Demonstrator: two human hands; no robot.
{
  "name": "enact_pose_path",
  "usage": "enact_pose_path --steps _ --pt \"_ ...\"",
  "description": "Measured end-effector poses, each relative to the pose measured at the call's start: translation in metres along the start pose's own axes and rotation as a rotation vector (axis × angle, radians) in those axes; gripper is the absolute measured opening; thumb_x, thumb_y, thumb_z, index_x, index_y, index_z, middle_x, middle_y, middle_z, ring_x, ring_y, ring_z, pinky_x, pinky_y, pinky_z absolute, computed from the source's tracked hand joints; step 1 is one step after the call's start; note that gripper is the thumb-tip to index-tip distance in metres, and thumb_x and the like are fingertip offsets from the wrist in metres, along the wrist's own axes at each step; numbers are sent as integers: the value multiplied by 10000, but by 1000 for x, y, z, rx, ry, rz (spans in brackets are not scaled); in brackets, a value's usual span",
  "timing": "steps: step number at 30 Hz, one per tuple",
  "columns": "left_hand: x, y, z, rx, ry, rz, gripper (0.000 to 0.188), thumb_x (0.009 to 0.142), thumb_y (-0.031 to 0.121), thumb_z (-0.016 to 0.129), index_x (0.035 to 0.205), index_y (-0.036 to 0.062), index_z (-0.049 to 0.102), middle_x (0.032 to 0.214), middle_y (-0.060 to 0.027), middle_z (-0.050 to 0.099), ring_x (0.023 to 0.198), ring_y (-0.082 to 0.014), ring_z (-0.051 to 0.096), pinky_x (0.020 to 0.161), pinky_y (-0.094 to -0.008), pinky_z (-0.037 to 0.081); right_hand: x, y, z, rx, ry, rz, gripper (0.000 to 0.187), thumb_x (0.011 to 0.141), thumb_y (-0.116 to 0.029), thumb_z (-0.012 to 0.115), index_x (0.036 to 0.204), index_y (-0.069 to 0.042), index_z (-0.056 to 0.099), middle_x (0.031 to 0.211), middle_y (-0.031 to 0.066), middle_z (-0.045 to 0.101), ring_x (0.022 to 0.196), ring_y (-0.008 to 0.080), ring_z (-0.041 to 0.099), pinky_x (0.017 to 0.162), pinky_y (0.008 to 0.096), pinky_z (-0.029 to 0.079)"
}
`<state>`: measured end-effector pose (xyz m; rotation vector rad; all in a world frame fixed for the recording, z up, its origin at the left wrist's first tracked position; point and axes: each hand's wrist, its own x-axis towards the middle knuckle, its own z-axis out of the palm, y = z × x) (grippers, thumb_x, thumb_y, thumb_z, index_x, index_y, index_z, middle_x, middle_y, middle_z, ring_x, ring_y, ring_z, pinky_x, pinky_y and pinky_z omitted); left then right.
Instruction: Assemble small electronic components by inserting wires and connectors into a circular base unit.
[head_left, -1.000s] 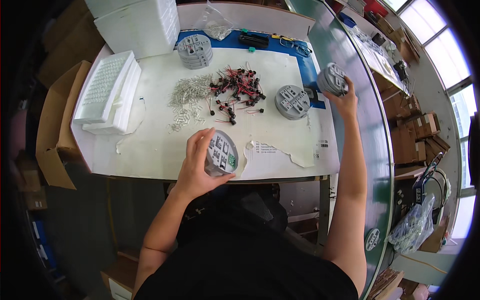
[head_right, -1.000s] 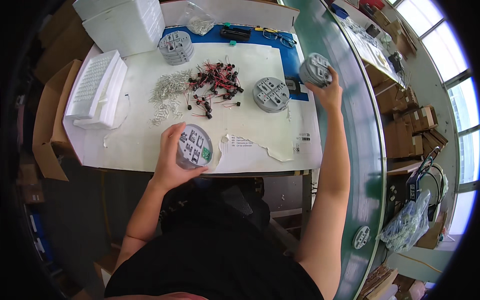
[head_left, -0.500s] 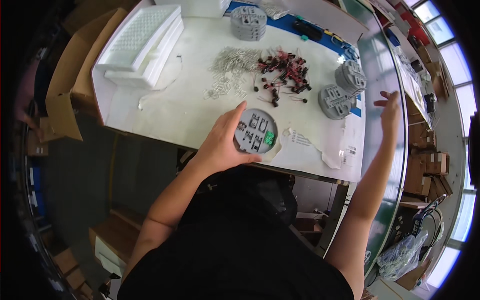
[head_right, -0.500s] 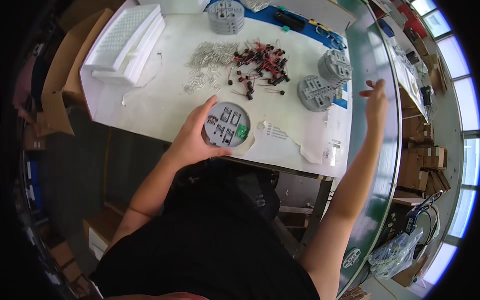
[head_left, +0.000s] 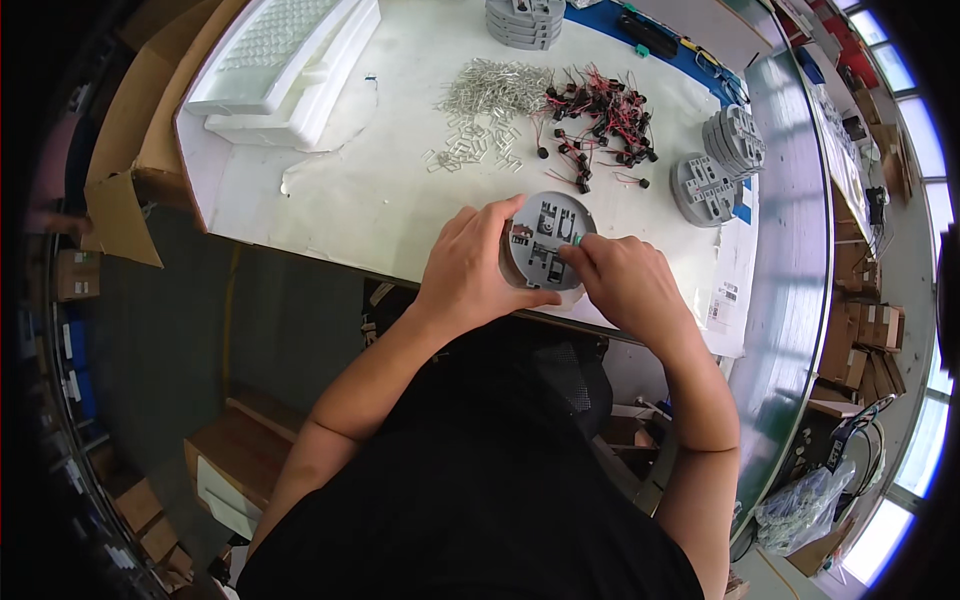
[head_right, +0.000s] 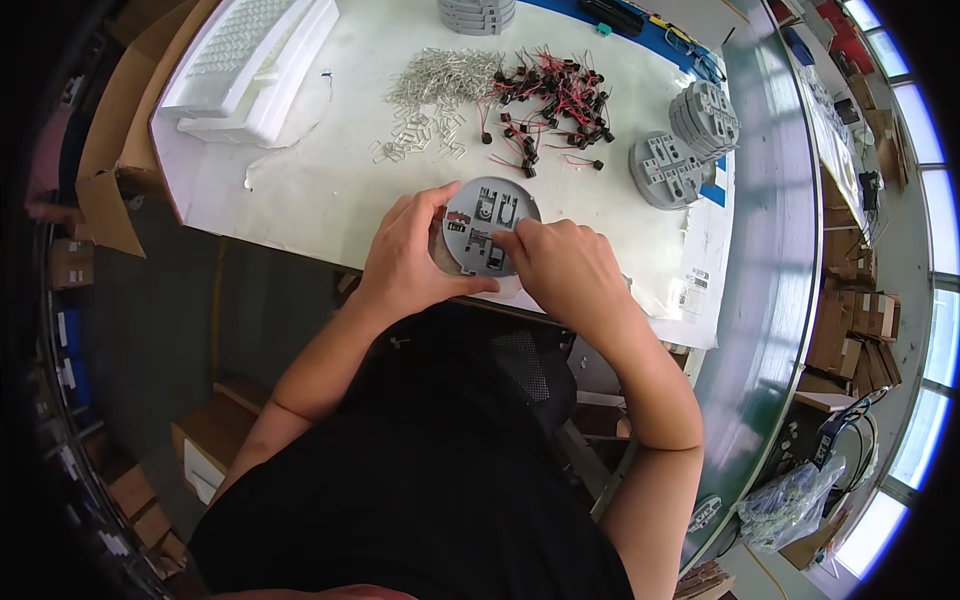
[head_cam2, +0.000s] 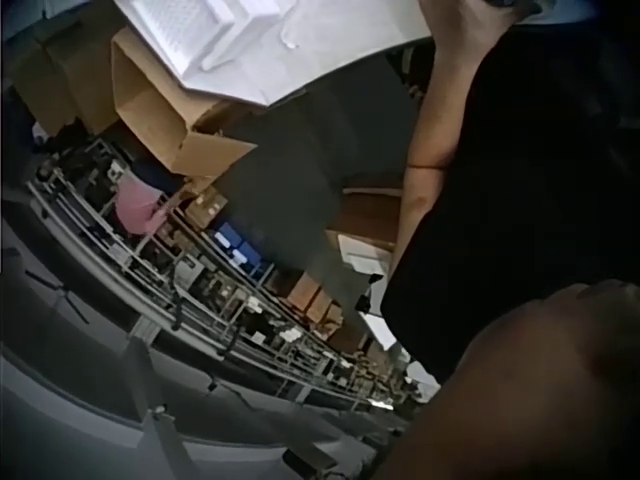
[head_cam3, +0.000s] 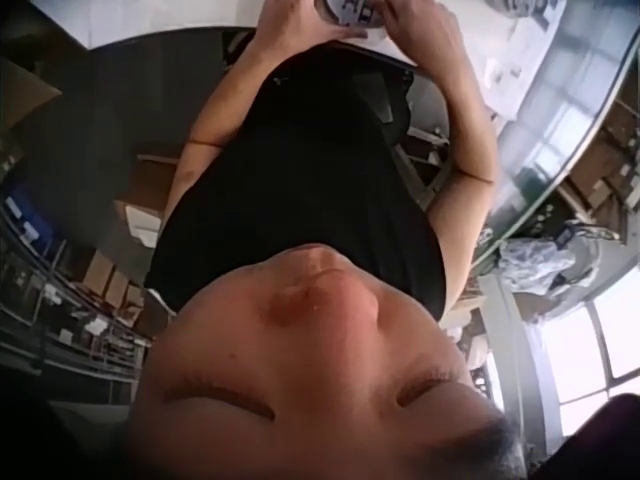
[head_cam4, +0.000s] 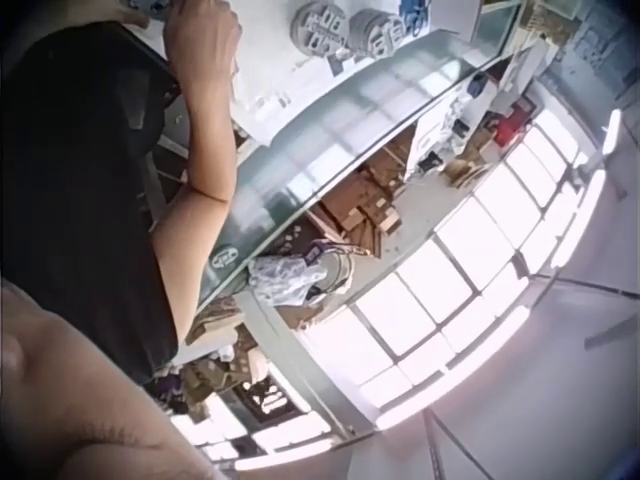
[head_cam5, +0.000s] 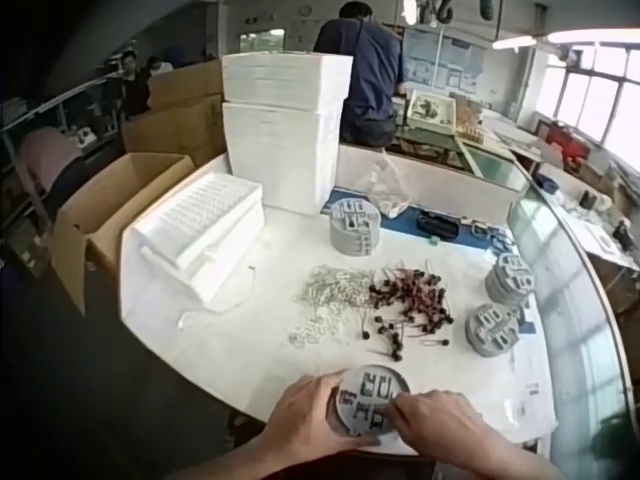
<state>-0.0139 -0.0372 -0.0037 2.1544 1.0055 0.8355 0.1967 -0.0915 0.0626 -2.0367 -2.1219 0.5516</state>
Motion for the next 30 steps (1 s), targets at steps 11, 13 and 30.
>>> enact_pose_path --steps 11,13,30 --pt "0 -3 0 36 -3 21 1125 555 498 1027 1439 32 511 1239 -143 687 1136 -320 668 1002 -438 533 11 -10 -1 12 -88 27 417 1060 -368 609 811 -43 690 709 209 692 672 444 677 640 537 538" --pt "0 -3 1 37 -6 20 1126 556 498 1026 1442 33 508 1250 -143 686 1139 -324 668 1009 -442 529 11 -7 1 5 -72 15 406 1049 -376 626 814 -51 687 708 198 689 674 433 678 634 528 535" --pt "2 -6 1 23 -21 10 1124 560 500 1025 1435 26 502 1246 -154 680 1159 -332 668 1017 -456 511 9 -2 18 -62 158 -88 360 1001 -391 683 804 -91 663 694 112 649 640 386 663 565 502 502"
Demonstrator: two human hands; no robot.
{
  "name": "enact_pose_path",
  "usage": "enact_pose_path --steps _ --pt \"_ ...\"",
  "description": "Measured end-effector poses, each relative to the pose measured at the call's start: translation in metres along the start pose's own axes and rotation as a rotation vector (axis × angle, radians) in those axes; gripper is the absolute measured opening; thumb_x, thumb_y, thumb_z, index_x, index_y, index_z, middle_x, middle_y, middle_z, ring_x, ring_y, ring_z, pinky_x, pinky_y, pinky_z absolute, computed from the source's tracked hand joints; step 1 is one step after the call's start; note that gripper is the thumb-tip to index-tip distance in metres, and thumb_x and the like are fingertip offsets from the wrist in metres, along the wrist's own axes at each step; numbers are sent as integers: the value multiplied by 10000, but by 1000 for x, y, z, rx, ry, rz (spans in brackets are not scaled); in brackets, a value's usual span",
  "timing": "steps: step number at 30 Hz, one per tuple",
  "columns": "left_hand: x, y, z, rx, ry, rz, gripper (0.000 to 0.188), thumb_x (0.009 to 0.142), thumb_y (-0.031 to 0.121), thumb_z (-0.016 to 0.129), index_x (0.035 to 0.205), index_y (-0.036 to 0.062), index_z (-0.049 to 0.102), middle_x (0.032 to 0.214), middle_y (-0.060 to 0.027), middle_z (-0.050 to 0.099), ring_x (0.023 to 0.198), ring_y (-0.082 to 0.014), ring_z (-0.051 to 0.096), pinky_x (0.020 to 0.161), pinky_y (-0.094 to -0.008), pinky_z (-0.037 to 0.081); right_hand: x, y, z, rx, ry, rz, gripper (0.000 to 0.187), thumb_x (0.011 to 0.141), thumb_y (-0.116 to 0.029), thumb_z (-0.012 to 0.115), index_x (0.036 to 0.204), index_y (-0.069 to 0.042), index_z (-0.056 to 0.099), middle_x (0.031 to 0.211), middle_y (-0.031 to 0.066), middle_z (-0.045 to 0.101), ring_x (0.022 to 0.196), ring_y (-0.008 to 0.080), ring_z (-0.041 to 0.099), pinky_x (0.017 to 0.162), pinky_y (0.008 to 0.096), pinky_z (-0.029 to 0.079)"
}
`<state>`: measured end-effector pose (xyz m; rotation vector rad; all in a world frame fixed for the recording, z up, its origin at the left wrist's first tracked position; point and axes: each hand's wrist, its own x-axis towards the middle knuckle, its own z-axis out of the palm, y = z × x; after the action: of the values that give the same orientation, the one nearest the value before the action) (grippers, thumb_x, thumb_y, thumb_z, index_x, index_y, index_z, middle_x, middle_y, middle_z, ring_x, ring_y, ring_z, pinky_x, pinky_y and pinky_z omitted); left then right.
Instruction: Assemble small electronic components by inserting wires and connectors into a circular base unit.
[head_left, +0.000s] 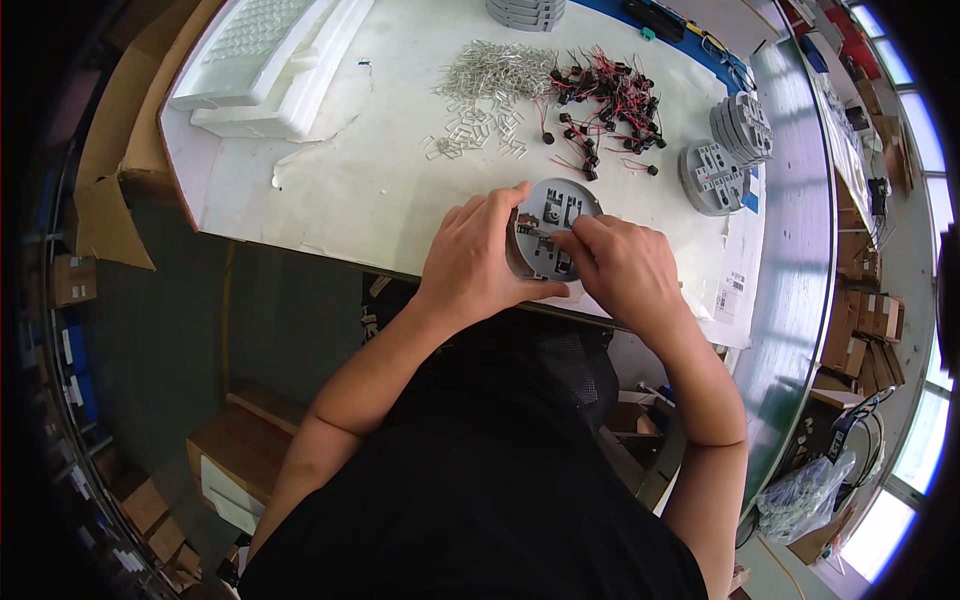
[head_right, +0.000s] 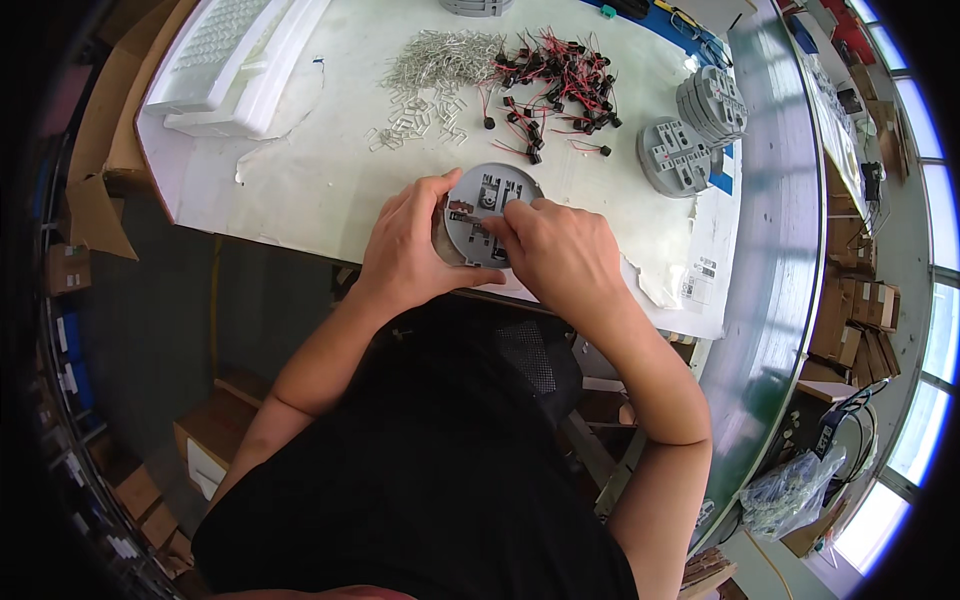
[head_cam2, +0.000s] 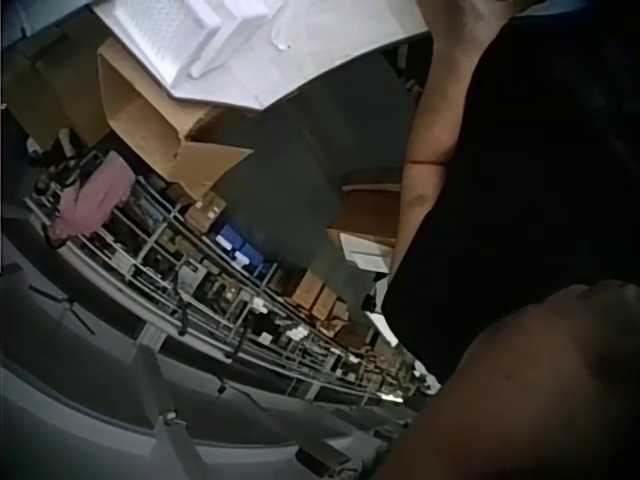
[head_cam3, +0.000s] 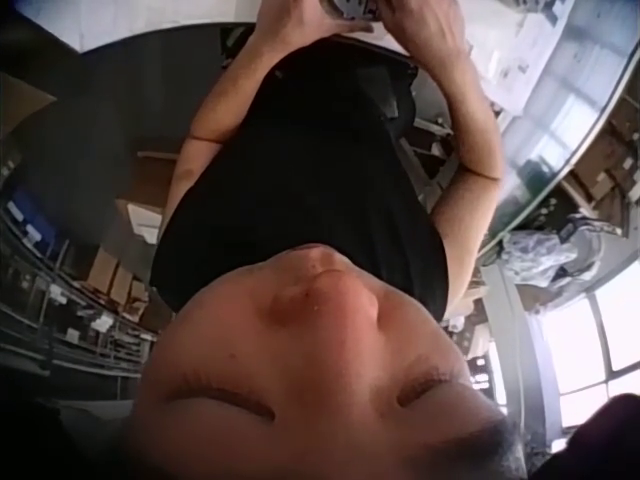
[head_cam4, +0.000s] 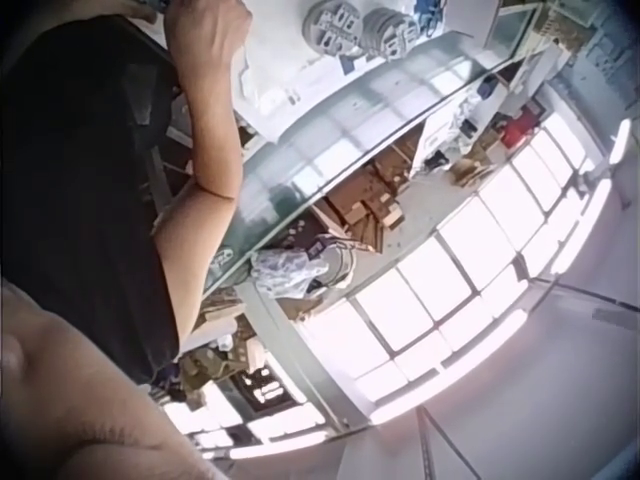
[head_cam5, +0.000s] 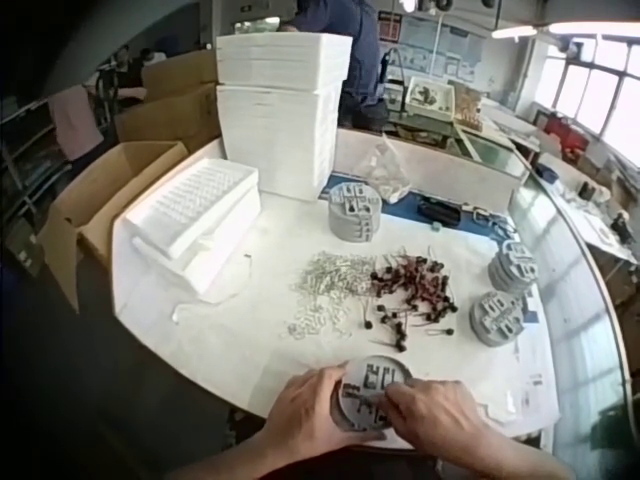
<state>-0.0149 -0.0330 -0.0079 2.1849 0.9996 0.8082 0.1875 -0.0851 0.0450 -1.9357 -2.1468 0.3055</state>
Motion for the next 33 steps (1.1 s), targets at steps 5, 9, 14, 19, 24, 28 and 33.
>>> enact_pose_path --steps 5,9,14,19,24,28,33 --pt "-1 2 0 -1 -22 -16 1128 566 499 1024 1442 26 495 1244 -154 679 1155 -336 672 1023 -460 502 3 -9 -1 0 -23 -28 324 992 -361 695 807 -97 664 690 104 663 631 359 684 556 479 517" --pt "-1 2 2 50 12 25 1116 577 500 1020 1439 30 490 1247 -154 678 1149 -340 676 1021 -462 498 5 -23 -12 -179 -73 -92 281 980 -340 709 833 -105 669 685 97 682 626 322 709 546 447 535" --pt "-1 -1 4 27 33 2 1098 588 502 1015 1430 34 489 1252 -155 679 1146 -344 678 1015 -463 499 13 -25 -27 -276 -130 -159 244 959 -328 728 873 -106 679 660 87 686 626 292 729 539 417 547" --pt "-1 0 3 20 30 14 1076 597 518 1008 1414 36 500 1246 -152 682 1137 -337 682 1013 -462 499 13 -26 -24 -263 -121 -150 214 944 -311 739 893 -109 691 642 80 683 621 287 732 528 405 541" --pt "-1 -2 2 29 22 28 1092 581 538 1008 1416 34 517 1240 -145 684 1119 -323 684 1003 -452 506 7 -21 -22 -286 -142 -125 209 959 -306 731 897 -110 694 648 81 690 613 296 728 526 412 540" --pt "0 2 -5 12 0 4 1031 634 467 1005 1432 34 515 1222 -134 687 1093 -306 685 977 -439 521 9 -15 -20 -259 -142 -137 224 966 -316 727 890 -108 696 628 78 678 606 298 722 538 407 545" --pt "-1 -17 -27 -285 -188 21 685 830 207 899 1398 39 554 1209 -142 706 1095 -317 683 910 -429 539 -4 11 -6 28 -102 16 246 956 -351 745 963 -110 699 729 96 703 691 311 738 586 417 561"
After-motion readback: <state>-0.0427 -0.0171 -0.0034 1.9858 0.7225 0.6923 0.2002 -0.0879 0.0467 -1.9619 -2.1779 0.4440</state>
